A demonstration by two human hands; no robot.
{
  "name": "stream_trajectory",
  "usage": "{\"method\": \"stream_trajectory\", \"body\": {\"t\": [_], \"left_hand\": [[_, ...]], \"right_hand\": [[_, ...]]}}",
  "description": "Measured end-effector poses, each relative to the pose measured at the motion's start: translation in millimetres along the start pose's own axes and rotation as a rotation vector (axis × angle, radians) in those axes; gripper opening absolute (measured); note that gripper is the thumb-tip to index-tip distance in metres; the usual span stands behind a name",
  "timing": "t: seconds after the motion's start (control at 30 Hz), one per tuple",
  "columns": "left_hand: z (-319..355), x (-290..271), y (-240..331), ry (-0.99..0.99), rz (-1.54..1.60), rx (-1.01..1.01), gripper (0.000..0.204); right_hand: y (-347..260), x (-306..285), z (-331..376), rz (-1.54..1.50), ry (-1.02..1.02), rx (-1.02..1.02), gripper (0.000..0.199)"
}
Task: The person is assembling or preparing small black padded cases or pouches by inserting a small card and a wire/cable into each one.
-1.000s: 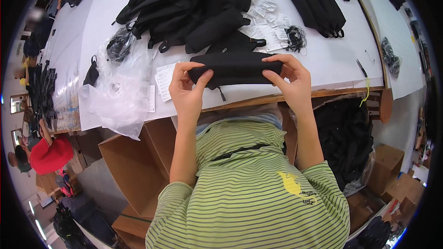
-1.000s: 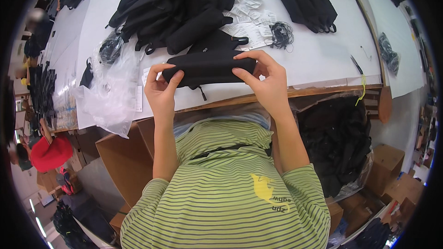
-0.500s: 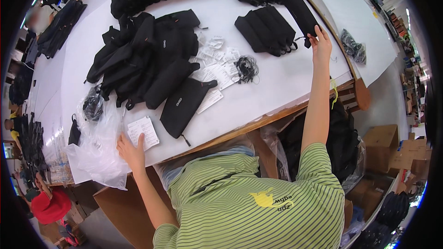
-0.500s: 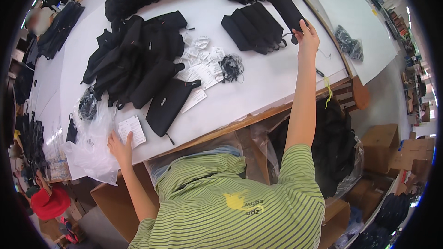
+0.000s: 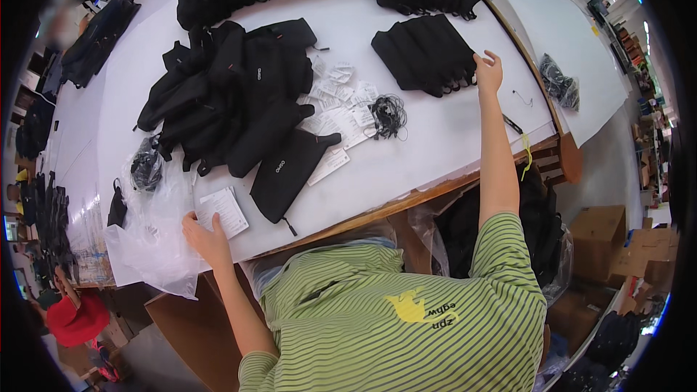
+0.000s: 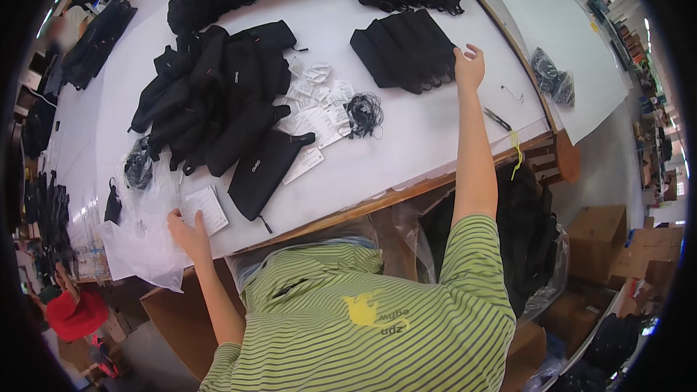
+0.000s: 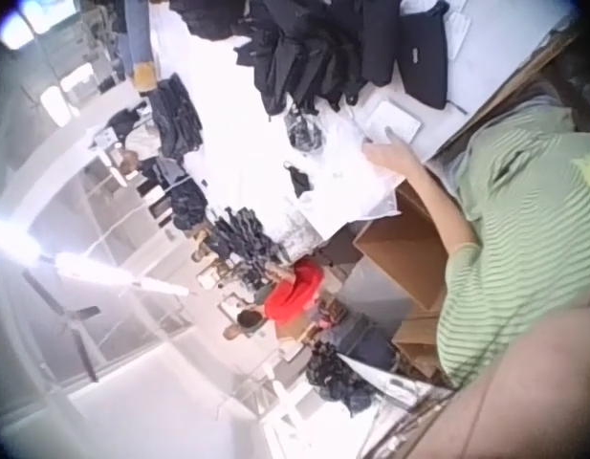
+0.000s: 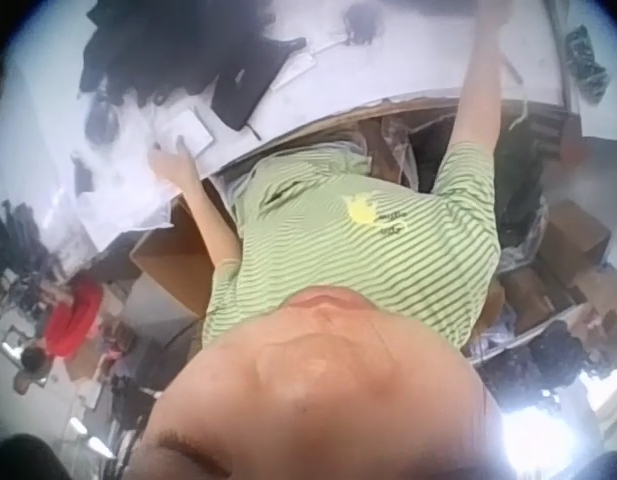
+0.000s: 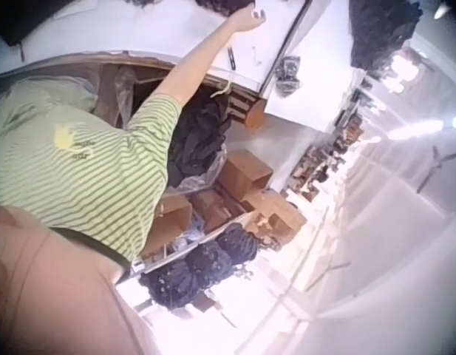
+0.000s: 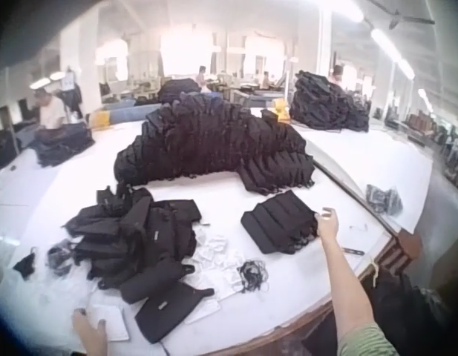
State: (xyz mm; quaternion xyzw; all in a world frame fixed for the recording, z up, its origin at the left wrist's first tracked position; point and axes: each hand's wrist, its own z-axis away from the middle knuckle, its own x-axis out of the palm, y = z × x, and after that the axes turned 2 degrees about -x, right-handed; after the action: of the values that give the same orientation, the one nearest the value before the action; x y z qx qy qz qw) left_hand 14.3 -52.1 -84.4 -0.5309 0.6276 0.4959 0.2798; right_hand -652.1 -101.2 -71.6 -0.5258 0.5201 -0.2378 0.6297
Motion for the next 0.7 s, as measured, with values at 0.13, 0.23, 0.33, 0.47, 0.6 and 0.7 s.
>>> {"method": "stream_trajectory", "body": {"t": [0.13, 0.23, 0.33, 0.47, 0.6, 0.7], "left_hand": [[-10, -2, -13, -0.187, 0.23, -0.218, 0.034], [-12, -2, -23, -0.147, 0.54, -0.261, 0.027], [-9, -16, -10, -0.081, 0.772, -0.294, 0.023], [0, -17, -10, -0.145, 0.861, -0.324, 0.029], [3, -37, 23, -0.222, 0.898, -0.321, 0.038], [7, -57, 41, -0.302, 0.968, -0.338, 0.054]], "right_hand": [[-24, 4, 85, 0.023, -0.367, -0.485, 0.021], [-22, 10, 152, 0.315, -0.585, -0.525, 0.019], [-35, 25, 194, 0.394, -0.577, -0.651, 0.019], [-56, 69, 210, 0.35, -0.604, -0.824, 0.018], [-60, 102, 201, 0.688, -0.662, -0.944, 0.014], [-83, 94, 197, 0.627, -0.684, -0.841, 0.013]]}}
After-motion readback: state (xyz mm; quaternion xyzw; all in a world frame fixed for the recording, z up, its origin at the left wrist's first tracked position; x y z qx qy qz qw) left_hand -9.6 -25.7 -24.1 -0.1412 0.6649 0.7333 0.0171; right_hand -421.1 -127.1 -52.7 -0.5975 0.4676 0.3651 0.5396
